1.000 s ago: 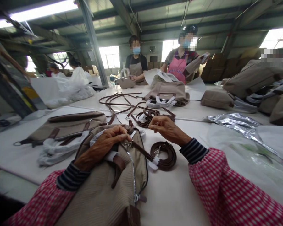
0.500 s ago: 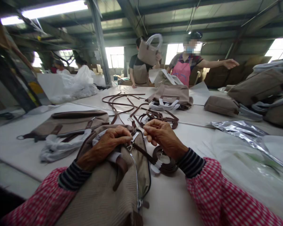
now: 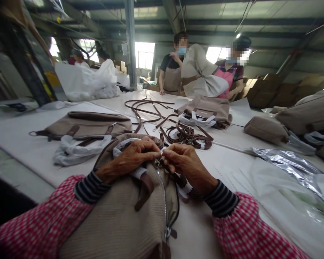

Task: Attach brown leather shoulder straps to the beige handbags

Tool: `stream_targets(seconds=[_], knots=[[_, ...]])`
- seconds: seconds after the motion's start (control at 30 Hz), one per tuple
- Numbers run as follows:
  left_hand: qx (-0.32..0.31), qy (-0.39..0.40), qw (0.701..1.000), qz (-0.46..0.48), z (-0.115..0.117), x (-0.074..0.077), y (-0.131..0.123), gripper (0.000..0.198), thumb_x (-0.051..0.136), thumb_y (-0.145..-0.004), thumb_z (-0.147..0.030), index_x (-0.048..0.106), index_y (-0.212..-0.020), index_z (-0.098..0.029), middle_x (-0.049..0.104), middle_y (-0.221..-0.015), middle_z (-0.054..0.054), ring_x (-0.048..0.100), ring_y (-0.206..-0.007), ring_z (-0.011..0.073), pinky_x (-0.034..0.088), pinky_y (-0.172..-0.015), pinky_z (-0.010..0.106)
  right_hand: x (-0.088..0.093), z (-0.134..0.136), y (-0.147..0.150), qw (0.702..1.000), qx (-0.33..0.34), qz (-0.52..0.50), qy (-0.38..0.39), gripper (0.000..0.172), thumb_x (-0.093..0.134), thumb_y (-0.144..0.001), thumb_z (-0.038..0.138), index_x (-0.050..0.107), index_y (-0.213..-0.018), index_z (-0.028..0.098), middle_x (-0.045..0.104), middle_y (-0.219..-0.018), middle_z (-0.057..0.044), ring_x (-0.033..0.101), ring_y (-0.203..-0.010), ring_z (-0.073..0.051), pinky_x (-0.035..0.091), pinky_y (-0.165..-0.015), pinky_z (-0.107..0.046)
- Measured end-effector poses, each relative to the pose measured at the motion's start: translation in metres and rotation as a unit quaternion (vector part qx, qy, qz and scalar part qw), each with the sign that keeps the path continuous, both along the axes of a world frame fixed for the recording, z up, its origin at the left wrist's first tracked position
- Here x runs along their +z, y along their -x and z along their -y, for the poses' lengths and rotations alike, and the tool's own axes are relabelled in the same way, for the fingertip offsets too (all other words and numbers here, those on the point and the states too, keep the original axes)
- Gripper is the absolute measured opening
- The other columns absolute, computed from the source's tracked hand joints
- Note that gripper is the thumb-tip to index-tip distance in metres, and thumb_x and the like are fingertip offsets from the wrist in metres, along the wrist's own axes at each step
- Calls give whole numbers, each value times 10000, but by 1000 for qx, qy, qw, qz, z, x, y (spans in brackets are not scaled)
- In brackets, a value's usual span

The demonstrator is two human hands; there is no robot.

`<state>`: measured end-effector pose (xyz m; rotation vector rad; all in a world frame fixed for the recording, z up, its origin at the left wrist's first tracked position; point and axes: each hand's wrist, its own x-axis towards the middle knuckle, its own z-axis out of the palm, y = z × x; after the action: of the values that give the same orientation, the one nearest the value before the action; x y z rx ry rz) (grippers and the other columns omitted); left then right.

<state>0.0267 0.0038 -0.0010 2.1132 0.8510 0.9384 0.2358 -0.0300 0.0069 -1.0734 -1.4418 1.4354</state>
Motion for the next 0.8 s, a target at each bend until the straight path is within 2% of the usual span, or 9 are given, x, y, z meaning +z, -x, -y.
stream_targets(seconds=[0.23,0.67,0.8], knots=[[1,-1,1000,-25,0,1,1,162,665,-914,-311,744,-849,-185,607,-920,24,557,-982,204,424,-901,315,-7,-1,2,1000,4,11,0,327,754,-888,453,653,-835,147,656,-754,-3,469,-487,-30,290,-439,-144],[-6,5,999,-34,1,2,1,154,669,-915,-307,743,-856,-185,585,-964,23,565,-960,188,444,-903,303,-8,-2,3,1000,6,-3,17,316,735,-903,423,625,-812,141,652,-741,-4,440,-462,-21,254,-426,-147],[-9,-4,999,-41,2,3,1,144,657,-919,-280,737,-846,-186,578,-968,20,557,-949,181,446,-926,306,-6,-1,5,999,9,30,-7,324,721,-908,433,625,-796,145,637,-710,5,439,-461,-32,254,-425,-165]])
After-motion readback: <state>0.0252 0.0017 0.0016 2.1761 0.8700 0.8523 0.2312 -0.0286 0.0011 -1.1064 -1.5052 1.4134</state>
